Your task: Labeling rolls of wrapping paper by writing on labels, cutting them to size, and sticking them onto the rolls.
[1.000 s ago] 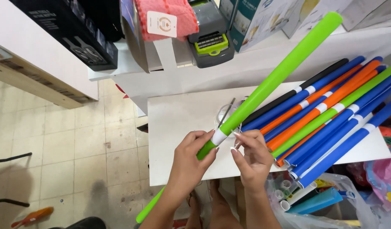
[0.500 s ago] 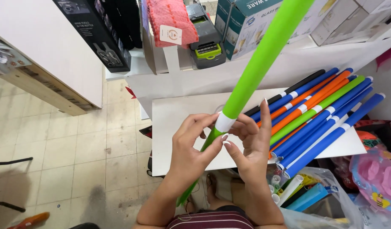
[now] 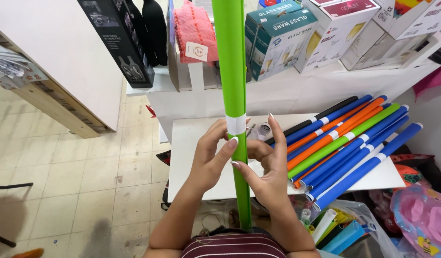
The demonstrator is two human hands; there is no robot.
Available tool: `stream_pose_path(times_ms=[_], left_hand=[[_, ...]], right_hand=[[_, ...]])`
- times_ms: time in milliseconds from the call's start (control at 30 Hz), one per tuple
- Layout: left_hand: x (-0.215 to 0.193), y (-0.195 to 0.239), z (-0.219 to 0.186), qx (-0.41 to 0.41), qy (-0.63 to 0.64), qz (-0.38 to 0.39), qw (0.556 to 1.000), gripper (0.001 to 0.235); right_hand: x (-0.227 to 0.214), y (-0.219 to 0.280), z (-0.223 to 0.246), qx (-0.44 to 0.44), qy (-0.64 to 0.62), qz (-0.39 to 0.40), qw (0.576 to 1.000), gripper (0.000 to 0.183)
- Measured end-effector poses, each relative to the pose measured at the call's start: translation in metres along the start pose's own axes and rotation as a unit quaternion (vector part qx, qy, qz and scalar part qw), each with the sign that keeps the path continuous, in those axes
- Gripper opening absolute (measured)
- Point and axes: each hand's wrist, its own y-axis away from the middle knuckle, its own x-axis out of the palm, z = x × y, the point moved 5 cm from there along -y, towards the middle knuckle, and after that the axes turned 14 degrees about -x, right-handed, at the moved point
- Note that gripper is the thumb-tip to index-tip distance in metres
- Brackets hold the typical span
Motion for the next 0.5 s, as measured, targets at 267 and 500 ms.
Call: stream_pose_path(times_ms=[267,500], left_hand=[[0.014,-0.004,0.04,-0.034,0.146,0.097,0.984,0.05],[0.019,-0.008,0.031,-0.02,0.135,0.062,0.989,0.044]], right_hand=[[-0.008,0.007,-0.003,0.01,-0.031,-0.018,0.999,0.107],[-0.015,0.002,0.004,0.004,0.066,-0.043,0.997,0.109]])
